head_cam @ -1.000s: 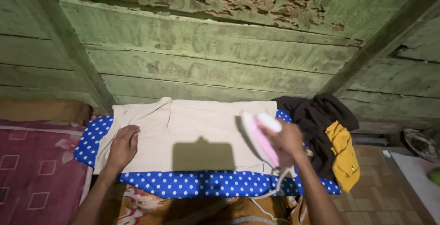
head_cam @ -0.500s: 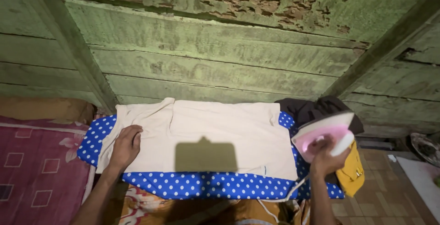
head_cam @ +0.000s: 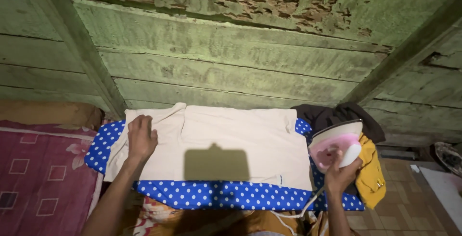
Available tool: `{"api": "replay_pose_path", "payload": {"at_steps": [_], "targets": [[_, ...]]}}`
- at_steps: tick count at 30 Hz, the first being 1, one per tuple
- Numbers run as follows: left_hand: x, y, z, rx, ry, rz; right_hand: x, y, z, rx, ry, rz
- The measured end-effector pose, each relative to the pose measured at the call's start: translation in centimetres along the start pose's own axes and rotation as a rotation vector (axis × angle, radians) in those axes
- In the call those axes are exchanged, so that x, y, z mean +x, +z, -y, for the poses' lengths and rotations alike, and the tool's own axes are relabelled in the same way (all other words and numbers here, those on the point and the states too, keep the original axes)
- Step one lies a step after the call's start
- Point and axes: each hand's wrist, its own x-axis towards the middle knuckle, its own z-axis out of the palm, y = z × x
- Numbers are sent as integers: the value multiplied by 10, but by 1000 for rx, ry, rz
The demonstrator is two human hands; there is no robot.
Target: Ironing and folding a white t-shirt on a portable ironing board.
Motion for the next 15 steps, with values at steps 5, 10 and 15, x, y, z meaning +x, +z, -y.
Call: {"api": "replay_pose_path", "payload": {"at_steps": [5,10,15], "targets": [[9,22,9,132,-139,69,-3,4,4,-41,48,105],[14,32,21,182,-193,104,-6,6,19,-94,8,91],[23,34,20,363,-236,195,-7,2,44,-163,-232,-51]]}}
